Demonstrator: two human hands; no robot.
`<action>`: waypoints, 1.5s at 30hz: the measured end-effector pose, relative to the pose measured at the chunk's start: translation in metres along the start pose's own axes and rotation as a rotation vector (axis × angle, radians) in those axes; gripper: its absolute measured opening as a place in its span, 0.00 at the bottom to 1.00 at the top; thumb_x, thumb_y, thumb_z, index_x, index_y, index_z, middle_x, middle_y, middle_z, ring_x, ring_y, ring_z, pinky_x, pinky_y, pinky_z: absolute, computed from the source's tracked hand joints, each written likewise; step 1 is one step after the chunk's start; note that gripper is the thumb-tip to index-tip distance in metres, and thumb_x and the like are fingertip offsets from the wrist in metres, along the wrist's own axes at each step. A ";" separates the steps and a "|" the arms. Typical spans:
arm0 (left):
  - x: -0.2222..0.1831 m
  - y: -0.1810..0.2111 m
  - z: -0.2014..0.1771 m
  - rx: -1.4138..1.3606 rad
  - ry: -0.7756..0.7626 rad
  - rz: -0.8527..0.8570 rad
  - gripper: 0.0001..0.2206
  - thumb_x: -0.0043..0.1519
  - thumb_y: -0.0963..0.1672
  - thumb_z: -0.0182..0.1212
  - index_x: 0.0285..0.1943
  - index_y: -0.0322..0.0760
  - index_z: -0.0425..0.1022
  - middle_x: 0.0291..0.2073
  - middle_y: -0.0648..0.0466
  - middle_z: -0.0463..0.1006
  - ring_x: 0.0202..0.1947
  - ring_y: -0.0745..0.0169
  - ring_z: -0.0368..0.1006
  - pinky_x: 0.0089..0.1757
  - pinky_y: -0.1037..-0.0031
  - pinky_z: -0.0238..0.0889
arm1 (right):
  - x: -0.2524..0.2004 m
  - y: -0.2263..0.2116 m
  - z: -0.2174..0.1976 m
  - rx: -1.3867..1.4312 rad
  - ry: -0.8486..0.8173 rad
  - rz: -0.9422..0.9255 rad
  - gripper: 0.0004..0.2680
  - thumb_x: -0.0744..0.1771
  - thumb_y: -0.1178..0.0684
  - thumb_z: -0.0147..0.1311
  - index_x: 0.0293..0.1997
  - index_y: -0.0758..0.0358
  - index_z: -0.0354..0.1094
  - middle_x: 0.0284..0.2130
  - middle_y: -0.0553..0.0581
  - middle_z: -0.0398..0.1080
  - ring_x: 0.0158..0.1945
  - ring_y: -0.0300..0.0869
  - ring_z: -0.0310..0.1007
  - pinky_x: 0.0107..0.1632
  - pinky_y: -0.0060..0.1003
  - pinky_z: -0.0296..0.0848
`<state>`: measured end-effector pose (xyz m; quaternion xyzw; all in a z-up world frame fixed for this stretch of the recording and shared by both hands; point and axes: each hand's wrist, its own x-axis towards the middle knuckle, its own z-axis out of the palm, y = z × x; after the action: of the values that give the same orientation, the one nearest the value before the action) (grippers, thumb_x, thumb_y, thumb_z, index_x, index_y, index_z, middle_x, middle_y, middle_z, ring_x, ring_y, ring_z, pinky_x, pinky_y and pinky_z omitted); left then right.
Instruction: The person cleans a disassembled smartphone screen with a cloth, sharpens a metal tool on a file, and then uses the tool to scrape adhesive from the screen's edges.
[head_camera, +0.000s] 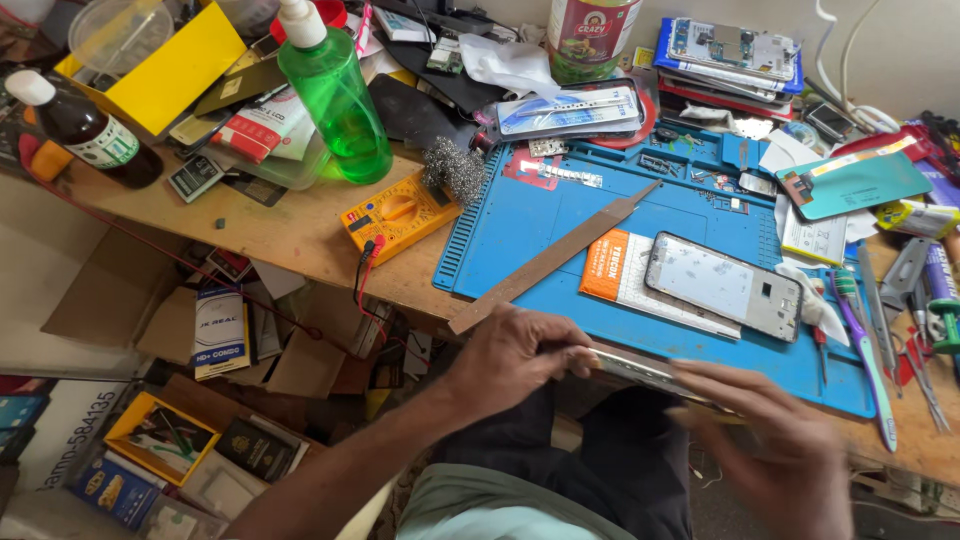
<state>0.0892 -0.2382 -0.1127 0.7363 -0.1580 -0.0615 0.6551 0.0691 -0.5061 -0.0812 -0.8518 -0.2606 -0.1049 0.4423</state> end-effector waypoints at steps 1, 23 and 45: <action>-0.002 0.003 -0.004 0.086 0.026 -0.003 0.05 0.63 0.41 0.63 0.43 0.35 0.84 0.32 0.54 0.86 0.31 0.73 0.81 0.31 0.80 0.75 | 0.007 -0.009 0.005 -0.197 -0.070 -0.099 0.16 0.60 0.58 0.63 0.53 0.59 0.76 0.44 0.59 0.79 0.45 0.44 0.79 0.44 0.37 0.77; -0.030 -0.015 -0.049 0.971 0.361 0.270 0.21 0.58 0.36 0.63 0.62 0.35 0.77 0.48 0.49 0.72 0.46 0.52 0.66 0.51 0.63 0.64 | 0.087 0.006 0.091 -0.807 -0.264 -0.169 0.19 0.66 0.63 0.51 0.63 0.48 0.70 0.25 0.53 0.69 0.23 0.43 0.70 0.24 0.40 0.74; -0.032 -0.014 -0.051 0.830 0.431 0.392 0.19 0.60 0.36 0.65 0.61 0.32 0.76 0.47 0.47 0.72 0.46 0.49 0.67 0.48 0.60 0.64 | 0.083 0.053 0.101 -0.983 -0.315 -0.137 0.05 0.68 0.57 0.51 0.48 0.59 0.70 0.26 0.61 0.69 0.27 0.52 0.74 0.27 0.48 0.73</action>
<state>0.0768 -0.1788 -0.1235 0.8871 -0.1654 0.2840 0.3241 0.1621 -0.4206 -0.1434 -0.9453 -0.2991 -0.1143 -0.0624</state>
